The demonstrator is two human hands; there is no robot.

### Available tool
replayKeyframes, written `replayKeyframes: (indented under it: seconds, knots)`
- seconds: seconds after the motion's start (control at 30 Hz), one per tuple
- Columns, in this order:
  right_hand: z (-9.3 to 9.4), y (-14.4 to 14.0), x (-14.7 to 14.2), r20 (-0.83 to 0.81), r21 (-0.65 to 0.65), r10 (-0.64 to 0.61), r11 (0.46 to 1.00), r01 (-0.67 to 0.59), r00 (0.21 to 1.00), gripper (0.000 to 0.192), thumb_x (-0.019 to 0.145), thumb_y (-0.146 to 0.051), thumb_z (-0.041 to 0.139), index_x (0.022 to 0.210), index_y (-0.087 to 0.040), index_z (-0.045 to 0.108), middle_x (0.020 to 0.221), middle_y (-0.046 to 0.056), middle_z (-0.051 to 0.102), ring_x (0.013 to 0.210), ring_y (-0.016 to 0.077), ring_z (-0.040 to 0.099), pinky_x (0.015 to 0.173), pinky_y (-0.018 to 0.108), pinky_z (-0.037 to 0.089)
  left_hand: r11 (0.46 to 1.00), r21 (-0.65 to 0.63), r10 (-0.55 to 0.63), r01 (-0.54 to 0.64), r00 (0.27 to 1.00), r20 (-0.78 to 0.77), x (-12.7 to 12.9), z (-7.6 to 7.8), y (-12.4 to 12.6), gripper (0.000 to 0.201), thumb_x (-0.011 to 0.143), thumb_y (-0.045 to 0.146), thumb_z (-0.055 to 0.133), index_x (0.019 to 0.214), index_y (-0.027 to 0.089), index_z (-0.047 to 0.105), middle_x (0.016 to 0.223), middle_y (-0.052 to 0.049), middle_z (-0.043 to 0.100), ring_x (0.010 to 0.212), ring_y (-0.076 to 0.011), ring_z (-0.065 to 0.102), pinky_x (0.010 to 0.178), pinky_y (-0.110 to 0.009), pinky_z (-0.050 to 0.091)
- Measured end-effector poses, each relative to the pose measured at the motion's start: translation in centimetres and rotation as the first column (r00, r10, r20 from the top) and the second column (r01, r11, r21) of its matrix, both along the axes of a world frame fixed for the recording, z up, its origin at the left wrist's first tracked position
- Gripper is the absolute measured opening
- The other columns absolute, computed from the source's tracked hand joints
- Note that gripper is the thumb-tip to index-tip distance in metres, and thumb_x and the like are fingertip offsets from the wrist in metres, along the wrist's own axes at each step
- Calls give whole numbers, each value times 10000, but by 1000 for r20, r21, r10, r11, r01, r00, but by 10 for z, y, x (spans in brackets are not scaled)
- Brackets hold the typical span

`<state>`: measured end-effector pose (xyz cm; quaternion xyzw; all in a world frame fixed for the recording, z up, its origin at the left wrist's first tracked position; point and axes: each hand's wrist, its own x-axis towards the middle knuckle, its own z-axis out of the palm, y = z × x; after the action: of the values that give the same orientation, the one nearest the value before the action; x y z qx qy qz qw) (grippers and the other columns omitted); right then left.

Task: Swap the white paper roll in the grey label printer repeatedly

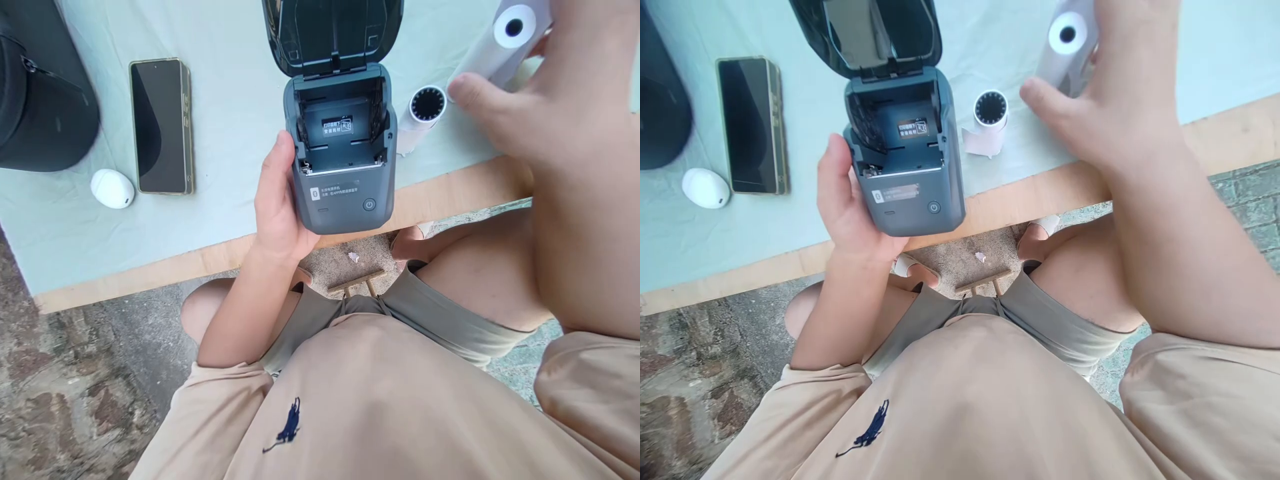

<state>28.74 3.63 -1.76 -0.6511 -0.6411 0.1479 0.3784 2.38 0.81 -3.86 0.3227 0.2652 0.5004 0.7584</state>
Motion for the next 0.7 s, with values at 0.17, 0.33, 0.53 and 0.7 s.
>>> replayKeyframes:
  seconds: [0.17, 0.33, 0.53, 0.7]
  knots:
    - [-2, 7, -7, 238, -145, 44, 989, -10, 970, 626, 770, -294, 757, 1361, -165, 593, 1349, 126, 541, 1263, 270, 510, 1096, 432, 435, 1000, 13, 22, -21, 1000, -19, 2, 1, -1, 522, 998, 627, 402, 999, 262, 774, 1080, -26, 772, 1207, -258, 687, 1078, -393, 560]
    - [3, 4, -11, 126, -160, 1, 987, 19, 992, 615, 735, -194, 731, 1334, -210, 593, 1091, 22, 592, 807, 85, 419, 774, 295, 382, 999, 20, 29, -28, 999, -26, -1, -3, 0, 520, 966, 654, 463, 1039, 236, 762, 1101, -58, 771, 1241, -307, 666, 1088, -444, 548]
    - [-1, 7, -12, 45, -65, -63, 996, 66, 997, 693, 666, -95, 747, 1325, -181, 549, 789, -21, 455, 682, 54, 364, 574, 242, 271, 997, -12, 75, -76, 995, -68, 0, -5, 1, 473, 926, 654, 534, 1002, 247, 762, 1154, -46, 764, 1281, -312, 633, 1133, -441, 522]
    - [-4, 11, -16, 37, -42, -23, 999, 25, 999, 344, 639, -32, 673, 962, -142, 630, 927, 21, 579, 706, 39, 394, 581, 228, 308, 999, -20, 41, -41, 999, -9, -1, 0, 0, 451, 975, 595, 481, 991, 261, 783, 1119, -29, 778, 1192, -271, 683, 1103, -412, 550]
